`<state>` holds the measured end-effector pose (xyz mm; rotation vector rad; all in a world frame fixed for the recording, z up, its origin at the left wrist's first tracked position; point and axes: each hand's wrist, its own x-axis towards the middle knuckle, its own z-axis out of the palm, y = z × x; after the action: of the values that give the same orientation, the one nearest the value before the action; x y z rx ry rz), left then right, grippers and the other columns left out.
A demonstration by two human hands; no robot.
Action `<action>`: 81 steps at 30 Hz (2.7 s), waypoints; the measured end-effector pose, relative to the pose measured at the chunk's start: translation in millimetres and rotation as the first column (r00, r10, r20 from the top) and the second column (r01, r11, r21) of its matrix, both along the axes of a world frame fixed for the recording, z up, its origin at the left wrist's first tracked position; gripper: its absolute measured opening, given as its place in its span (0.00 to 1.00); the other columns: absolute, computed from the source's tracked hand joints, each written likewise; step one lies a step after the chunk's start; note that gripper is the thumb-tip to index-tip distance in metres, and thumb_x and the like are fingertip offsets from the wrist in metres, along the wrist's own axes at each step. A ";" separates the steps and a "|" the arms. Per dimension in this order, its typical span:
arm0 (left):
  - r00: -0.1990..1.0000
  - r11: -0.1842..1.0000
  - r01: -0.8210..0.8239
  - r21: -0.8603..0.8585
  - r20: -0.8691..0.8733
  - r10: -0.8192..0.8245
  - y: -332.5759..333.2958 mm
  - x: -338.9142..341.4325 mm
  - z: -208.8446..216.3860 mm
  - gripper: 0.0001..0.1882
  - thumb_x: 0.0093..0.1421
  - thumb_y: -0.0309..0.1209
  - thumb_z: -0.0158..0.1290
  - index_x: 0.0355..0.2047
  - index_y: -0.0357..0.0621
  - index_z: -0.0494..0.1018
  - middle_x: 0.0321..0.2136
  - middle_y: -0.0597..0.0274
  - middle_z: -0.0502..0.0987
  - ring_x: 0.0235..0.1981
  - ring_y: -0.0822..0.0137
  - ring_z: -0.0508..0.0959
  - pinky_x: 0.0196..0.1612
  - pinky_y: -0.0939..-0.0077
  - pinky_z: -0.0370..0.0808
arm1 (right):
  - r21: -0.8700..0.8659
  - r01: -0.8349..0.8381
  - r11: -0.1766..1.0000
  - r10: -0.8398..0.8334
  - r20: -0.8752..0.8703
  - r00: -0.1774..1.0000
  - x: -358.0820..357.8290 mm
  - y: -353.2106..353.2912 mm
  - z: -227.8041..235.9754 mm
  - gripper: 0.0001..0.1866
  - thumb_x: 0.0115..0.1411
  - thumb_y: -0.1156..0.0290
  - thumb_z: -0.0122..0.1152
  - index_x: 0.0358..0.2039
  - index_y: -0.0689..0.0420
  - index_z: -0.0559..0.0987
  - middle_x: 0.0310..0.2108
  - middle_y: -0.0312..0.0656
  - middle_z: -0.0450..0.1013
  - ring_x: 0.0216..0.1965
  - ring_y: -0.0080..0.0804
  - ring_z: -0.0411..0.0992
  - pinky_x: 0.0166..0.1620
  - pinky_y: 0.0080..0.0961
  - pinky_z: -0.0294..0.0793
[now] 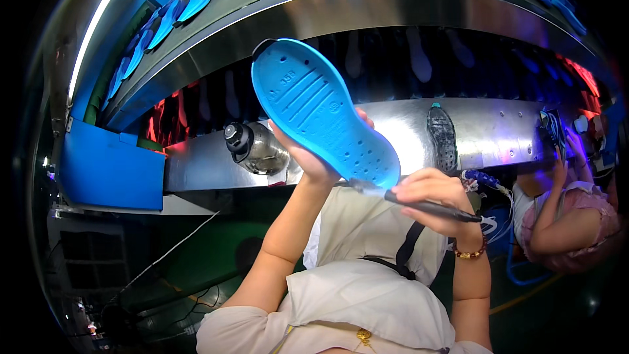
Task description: The person retrieves shoe insoles from a conveyor belt and applies adhesive across the insoles using an applicator brush tool.
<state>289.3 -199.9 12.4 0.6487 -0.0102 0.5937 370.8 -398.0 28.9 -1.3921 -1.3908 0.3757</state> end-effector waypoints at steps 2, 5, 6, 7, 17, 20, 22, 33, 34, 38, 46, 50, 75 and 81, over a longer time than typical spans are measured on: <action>1.000 0.999 0.024 -0.021 0.008 -0.024 0.2 -3.1 4.3 0.53 0.42 0.76 0.18 0.43 0.40 0.65 0.30 0.46 0.73 0.31 0.53 0.75 0.34 0.59 0.73 | 0.057 -0.114 0.992 0.123 -0.183 0.975 7.3 -5.1 -3.6 0.11 0.41 0.83 0.63 0.29 0.63 0.78 0.31 0.43 0.75 0.37 0.34 0.72 0.41 0.26 0.72; 0.998 0.997 -0.005 -0.079 -0.066 -0.001 0.4 -0.9 11.0 0.53 0.42 0.77 0.18 0.43 0.40 0.65 0.30 0.45 0.73 0.31 0.54 0.75 0.34 0.60 0.73 | 0.011 0.173 0.985 -0.159 -0.334 0.929 7.2 -2.4 -11.8 0.10 0.42 0.84 0.63 0.29 0.63 0.78 0.31 0.43 0.75 0.36 0.33 0.72 0.41 0.24 0.71; 0.998 0.997 -0.008 -0.077 -0.055 0.003 0.7 0.7 11.2 0.53 0.42 0.77 0.18 0.43 0.40 0.65 0.30 0.45 0.73 0.31 0.54 0.75 0.34 0.60 0.73 | 0.032 0.095 0.995 -0.084 -0.248 0.965 8.5 1.6 -12.2 0.10 0.42 0.83 0.63 0.29 0.63 0.78 0.31 0.43 0.75 0.36 0.33 0.72 0.41 0.24 0.71; 0.999 0.999 0.008 -0.035 -0.049 -0.010 2.2 -2.4 7.9 0.53 0.42 0.76 0.18 0.43 0.39 0.64 0.31 0.45 0.73 0.31 0.54 0.75 0.34 0.60 0.74 | 0.045 0.013 0.999 -0.005 -0.167 0.986 6.0 5.9 -13.3 0.11 0.42 0.83 0.63 0.29 0.63 0.79 0.31 0.43 0.75 0.36 0.34 0.72 0.41 0.24 0.71; 0.973 0.972 0.227 -0.055 0.052 -0.224 -15.8 0.9 -0.5 0.49 0.51 0.68 0.29 0.59 0.38 0.46 0.54 0.43 0.57 0.51 0.51 0.65 0.54 0.55 0.62 | 0.193 0.199 0.961 0.110 -0.924 0.366 -13.0 32.1 -23.6 0.10 0.52 0.79 0.55 0.35 0.69 0.73 0.36 0.53 0.73 0.38 0.39 0.73 0.43 0.33 0.74; 0.938 0.931 0.346 -0.114 0.037 -0.344 -13.7 -2.1 -30.5 0.41 0.56 0.60 0.34 0.57 0.37 0.51 0.51 0.44 0.63 0.48 0.52 0.69 0.51 0.55 0.65 | 0.007 0.118 0.993 -0.078 -0.718 0.691 -14.1 24.3 -16.6 0.10 0.50 0.79 0.58 0.35 0.68 0.75 0.34 0.48 0.74 0.34 0.28 0.73 0.37 0.20 0.73; 0.938 0.933 0.339 -0.122 -0.023 -0.345 -5.7 -3.2 -38.6 0.36 0.57 0.55 0.37 0.55 0.37 0.56 0.48 0.45 0.67 0.46 0.52 0.71 0.49 0.56 0.68 | -0.210 0.053 0.976 -0.152 -0.490 0.858 -8.6 9.9 3.0 0.11 0.47 0.81 0.61 0.34 0.66 0.77 0.30 0.44 0.76 0.26 0.19 0.71 0.30 0.13 0.70; 0.793 0.808 0.579 -0.104 -0.158 -0.589 0.9 -5.1 3.6 0.32 0.54 0.45 0.49 0.53 0.35 0.58 0.44 0.48 0.70 0.42 0.62 0.73 0.47 0.69 0.70 | -0.075 -0.246 0.966 0.238 -0.098 0.966 17.6 -1.4 28.6 0.10 0.44 0.79 0.64 0.31 0.63 0.78 0.31 0.46 0.76 0.32 0.34 0.76 0.37 0.22 0.74; 0.782 0.811 0.583 -0.045 -0.241 -0.575 3.0 -4.0 8.4 0.32 0.54 0.45 0.49 0.53 0.35 0.59 0.44 0.49 0.70 0.42 0.63 0.73 0.46 0.70 0.71 | -0.072 -0.228 0.971 0.217 -0.138 0.966 22.1 -1.0 31.5 0.10 0.43 0.79 0.64 0.30 0.63 0.78 0.31 0.46 0.76 0.32 0.35 0.76 0.38 0.23 0.74; 0.670 0.748 0.662 -0.043 -0.415 -0.616 6.0 1.3 18.5 0.33 0.54 0.45 0.49 0.52 0.32 0.60 0.43 0.49 0.71 0.41 0.63 0.74 0.46 0.71 0.70 | -0.037 -0.054 0.998 0.057 0.079 0.995 13.0 6.9 28.1 0.12 0.41 0.82 0.64 0.30 0.61 0.78 0.31 0.46 0.76 0.34 0.36 0.76 0.36 0.24 0.75; 0.484 0.645 0.744 -0.173 -0.526 -0.699 13.5 -4.8 25.5 0.25 0.50 0.40 0.53 0.42 0.32 0.69 0.37 0.52 0.74 0.34 0.68 0.75 0.39 0.76 0.72 | -0.101 -0.113 0.988 0.129 0.158 0.979 14.6 -2.2 45.6 0.11 0.42 0.81 0.63 0.29 0.60 0.78 0.33 0.46 0.76 0.32 0.36 0.76 0.34 0.22 0.75; 0.441 0.670 0.740 -0.060 -0.709 -0.551 9.2 -15.3 36.2 0.30 0.49 0.43 0.53 0.45 0.31 0.67 0.39 0.48 0.72 0.36 0.66 0.74 0.40 0.75 0.71 | -0.336 -0.254 0.907 0.341 0.233 0.911 19.6 -16.4 60.0 0.08 0.44 0.79 0.62 0.28 0.59 0.78 0.32 0.43 0.76 0.29 0.34 0.76 0.31 0.19 0.74; 0.893 0.853 0.399 -0.337 -0.069 -0.445 0.6 -15.5 -46.8 0.46 0.50 0.70 0.21 0.53 0.43 0.58 0.46 0.47 0.67 0.48 0.47 0.68 0.49 0.54 0.67 | -0.090 0.266 0.960 -0.274 -0.093 0.957 1.2 7.1 -12.1 0.09 0.42 0.81 0.61 0.28 0.65 0.78 0.30 0.48 0.75 0.36 0.35 0.73 0.39 0.23 0.71; 0.934 0.916 0.261 -0.306 -0.161 -0.320 -13.6 -11.8 -52.9 0.48 0.49 0.71 0.17 0.51 0.43 0.59 0.42 0.46 0.68 0.44 0.53 0.70 0.48 0.57 0.68 | 0.030 0.320 0.947 -0.319 -0.039 0.947 4.8 37.8 -5.4 0.08 0.42 0.82 0.61 0.28 0.64 0.78 0.29 0.46 0.75 0.31 0.33 0.74 0.37 0.22 0.72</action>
<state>277.5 -213.5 -40.5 0.4189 0.1684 0.2273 375.7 -360.2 23.4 -1.5441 -1.1128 0.1591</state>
